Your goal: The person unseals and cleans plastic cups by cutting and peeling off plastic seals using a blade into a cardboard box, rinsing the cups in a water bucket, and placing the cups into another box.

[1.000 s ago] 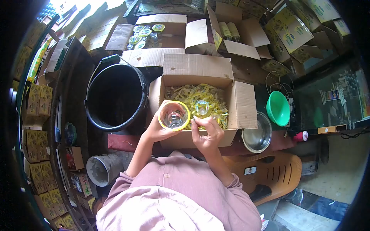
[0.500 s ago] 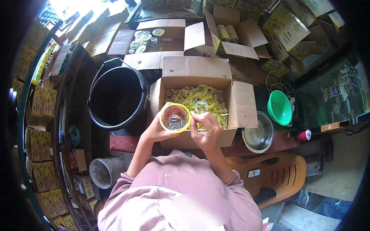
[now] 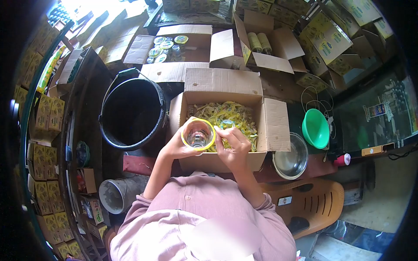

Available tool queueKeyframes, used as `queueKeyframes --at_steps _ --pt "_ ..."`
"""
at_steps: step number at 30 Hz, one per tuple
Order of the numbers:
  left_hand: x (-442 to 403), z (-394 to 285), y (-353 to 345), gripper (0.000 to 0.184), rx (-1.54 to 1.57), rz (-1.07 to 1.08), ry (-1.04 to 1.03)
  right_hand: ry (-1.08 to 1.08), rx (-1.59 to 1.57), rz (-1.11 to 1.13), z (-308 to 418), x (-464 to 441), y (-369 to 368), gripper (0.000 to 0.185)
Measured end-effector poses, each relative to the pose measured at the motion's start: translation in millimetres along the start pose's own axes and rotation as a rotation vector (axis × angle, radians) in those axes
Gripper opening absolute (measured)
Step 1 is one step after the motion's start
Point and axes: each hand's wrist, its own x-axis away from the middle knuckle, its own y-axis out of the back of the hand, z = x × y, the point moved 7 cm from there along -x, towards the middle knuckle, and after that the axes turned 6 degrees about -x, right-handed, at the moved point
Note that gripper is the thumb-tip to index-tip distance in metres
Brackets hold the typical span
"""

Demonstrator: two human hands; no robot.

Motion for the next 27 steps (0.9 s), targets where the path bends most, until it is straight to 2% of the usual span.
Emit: queueKeyframes --at_steps 4,7,10,16,20,22,25,27 --pt "0.4 4.7 4.5 0.058 0.115 -0.054 0.045 -0.011 0.006 0.007 -3.8 3.9 -1.6 0.020" --pt "0.7 4.6 -1.3 0.063 0.012 0.045 0.045 0.007 0.020 -0.006 -5.8 5.4 -2.3 0.020" --pt "-0.3 2.6 -7.0 0.062 0.038 0.046 0.028 -0.018 0.014 -0.027 -9.1 4.0 0.0 0.019" --pt "1.7 3.0 1.1 0.058 -0.001 -0.020 0.030 -0.198 -0.049 -0.064 -23.4 3.3 4.3 0.015" --pt "2.8 -2.9 10.4 0.057 -0.090 -0.147 -0.042 0.018 0.138 -0.071 -14.6 -0.3 9.7 0.018" --pt "6.4 0.2 17.4 0.056 -0.014 -0.251 -0.003 0.149 0.235 -0.064 -7.5 -0.1 12.5 0.019" --pt "9.2 4.5 27.5 0.055 0.037 -0.321 -0.031 0.255 0.252 -0.104 -6.6 3.1 16.3 0.023" --pt "12.1 0.4 31.5 0.056 -0.032 -0.351 -0.067 0.198 0.237 -0.121 -12.4 4.8 17.7 0.020"
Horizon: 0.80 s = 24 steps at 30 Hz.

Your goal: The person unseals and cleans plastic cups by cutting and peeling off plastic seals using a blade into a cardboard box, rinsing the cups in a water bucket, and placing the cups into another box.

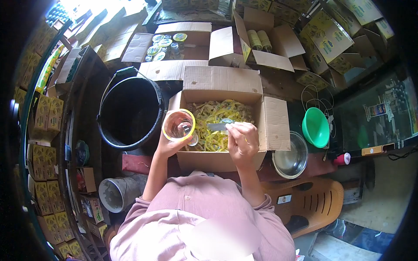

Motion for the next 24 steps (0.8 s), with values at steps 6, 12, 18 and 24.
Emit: queueKeyframes --at_steps 6,12,18,24 --pt "2.3 -6.9 -2.1 0.063 -0.092 -0.025 -0.114 -0.415 -0.233 0.014 -24.3 8.4 -6.7 0.008" --pt "3.3 -2.0 -11.2 0.068 -0.133 -0.019 -0.128 -0.424 -0.351 0.014 -25.3 8.8 -17.5 0.011" --pt "5.8 -9.9 -7.8 0.074 -0.362 -0.047 -0.182 -0.376 -0.324 0.037 -23.3 -0.3 -12.7 0.013" --pt "6.8 -22.0 -7.0 0.080 -0.433 -0.095 -0.308 -0.422 -0.284 0.013 -35.5 12.5 -1.7 0.010"
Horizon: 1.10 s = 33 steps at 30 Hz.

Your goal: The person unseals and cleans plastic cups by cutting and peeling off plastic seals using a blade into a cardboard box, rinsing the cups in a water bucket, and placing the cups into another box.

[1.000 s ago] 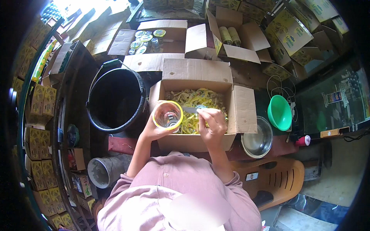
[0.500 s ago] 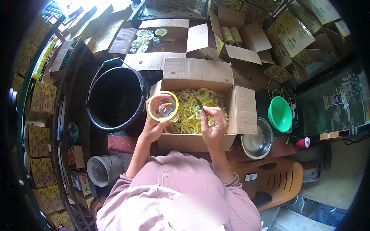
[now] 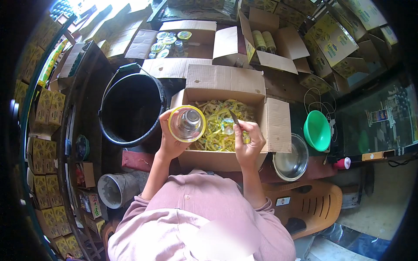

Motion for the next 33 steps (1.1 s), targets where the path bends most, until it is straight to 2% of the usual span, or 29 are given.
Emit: queueKeyframes --at_steps 2,5,6,8,11,14,15,16,18,20,22,24,25,28,30,33 --pt "-1.3 -0.2 0.5 0.079 -0.004 0.005 -0.016 -0.036 0.024 -0.014 -7.4 6.3 6.1 0.009" --pt "1.3 19.3 8.0 0.078 0.129 -0.092 0.068 -0.067 0.083 -0.052 -13.6 12.2 16.2 0.009" --pt "-1.0 24.0 19.4 0.070 0.217 -0.198 0.156 -0.082 0.101 -0.070 -15.7 14.2 19.2 0.009" --pt "4.2 46.4 45.6 0.057 0.464 -0.414 0.258 -0.077 0.107 -0.089 -20.2 17.5 24.1 0.009" --pt "22.6 91.8 70.3 0.047 1.059 -0.662 0.488 -0.106 0.106 -0.103 -33.5 23.0 32.5 0.009" --pt "32.7 110.4 85.0 0.046 1.266 -0.737 0.537 -0.241 -0.001 -0.192 -56.4 33.2 49.3 0.009" --pt "39.8 121.4 88.2 0.047 1.399 -0.839 0.584 -0.318 0.005 -0.203 -69.5 39.0 59.7 0.011" --pt "50.3 140.3 87.7 0.045 1.792 -0.837 0.566 -0.368 -0.007 -0.260 -87.4 46.9 73.8 0.011" --pt "60.6 158.0 96.9 0.044 1.931 -0.759 0.463 -0.457 -0.126 -0.421 -97.5 56.2 102.7 0.010" --pt "64.6 163.1 103.8 0.041 1.968 -0.878 0.472 -0.351 -0.021 -0.687 -126.6 75.1 156.7 0.013" --pt "68.5 171.6 107.4 0.041 1.992 -0.890 0.459 -0.341 0.089 -0.888 -144.2 98.2 209.1 0.017" --pt "68.5 172.5 106.2 0.044 1.982 -0.919 0.468 -0.514 0.330 -0.952 -159.3 118.3 245.3 0.021" --pt "69.8 177.3 106.4 0.046 1.998 -0.893 0.439 -0.555 0.394 -0.889 -173.2 125.5 256.1 0.024" --pt "71.7 182.5 108.6 0.048 1.974 -0.888 0.434 -0.629 0.365 -0.719 -247.3 147.9 280.7 0.026" --pt "72.1 179.8 108.7 0.047 1.979 -0.911 0.468 -0.766 0.353 -0.759 -257.1 149.5 275.7 0.029" --pt "74.4 180.8 111.6 0.046 1.968 -0.918 0.468 -0.656 0.175 -0.941 -249.8 146.9 274.3 0.028"
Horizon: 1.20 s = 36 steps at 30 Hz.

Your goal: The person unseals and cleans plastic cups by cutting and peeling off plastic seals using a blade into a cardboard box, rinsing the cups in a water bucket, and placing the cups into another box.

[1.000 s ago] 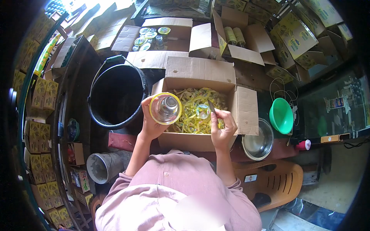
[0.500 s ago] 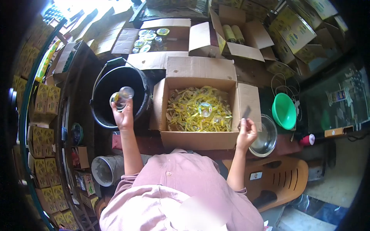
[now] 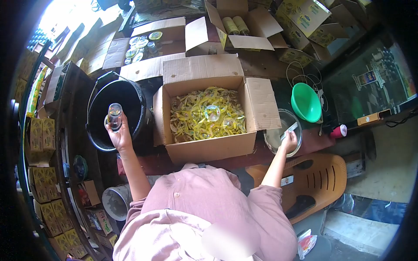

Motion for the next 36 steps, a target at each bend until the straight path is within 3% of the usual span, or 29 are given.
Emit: queueKeyframes --at_steps 2,6,10,11,13,15,17,20,24,28,32,36 --pt "0.9 -0.5 -1.7 0.047 -0.013 0.006 -0.012 0.013 -0.137 -0.101 23.2 7.8 2.1 0.028" --pt "-0.4 0.9 -1.5 0.046 0.010 0.006 -0.030 0.188 -0.101 0.065 60.6 27.0 -21.4 0.025" --pt "-4.7 -3.2 -1.0 0.046 -0.034 0.001 -0.063 0.026 -0.015 0.015 12.5 10.1 -11.5 0.023" --pt "-6.3 -5.7 -0.8 0.046 -0.049 0.011 -0.079 0.038 0.304 -0.031 10.1 10.4 -4.8 0.021" --pt "-4.7 -2.6 -4.0 0.045 -0.071 0.015 -0.095 -0.002 0.588 0.011 -0.3 8.7 -3.8 0.022" --pt "-2.9 0.0 -5.0 0.044 -0.072 0.004 -0.091 0.004 0.618 0.135 -41.3 -12.4 -3.5 0.025" --pt "-4.2 -0.6 -4.7 0.044 -0.061 -0.006 -0.087 -0.086 0.625 0.140 -62.6 -18.5 -4.7 0.025" --pt "-5.3 -3.9 -4.0 0.046 -0.093 0.017 -0.106 -0.394 0.427 0.082 -139.4 -47.3 3.2 0.023" --pt "-3.7 -1.3 -6.8 0.047 -0.060 0.037 -0.049 -0.593 0.228 0.095 -141.2 -29.1 2.7 0.022" --pt "-2.6 -1.8 -7.3 0.047 -0.060 0.042 -0.050 -0.444 0.293 0.118 -121.4 -34.0 0.0 0.022" --pt "-0.6 0.9 -8.7 0.047 -0.054 0.052 -0.048 0.028 0.629 0.129 -72.4 -38.6 -0.6 0.024" --pt "-0.7 0.7 -8.6 0.047 -0.077 0.053 -0.054 0.252 0.957 0.170 -8.0 -6.5 -10.3 0.023"
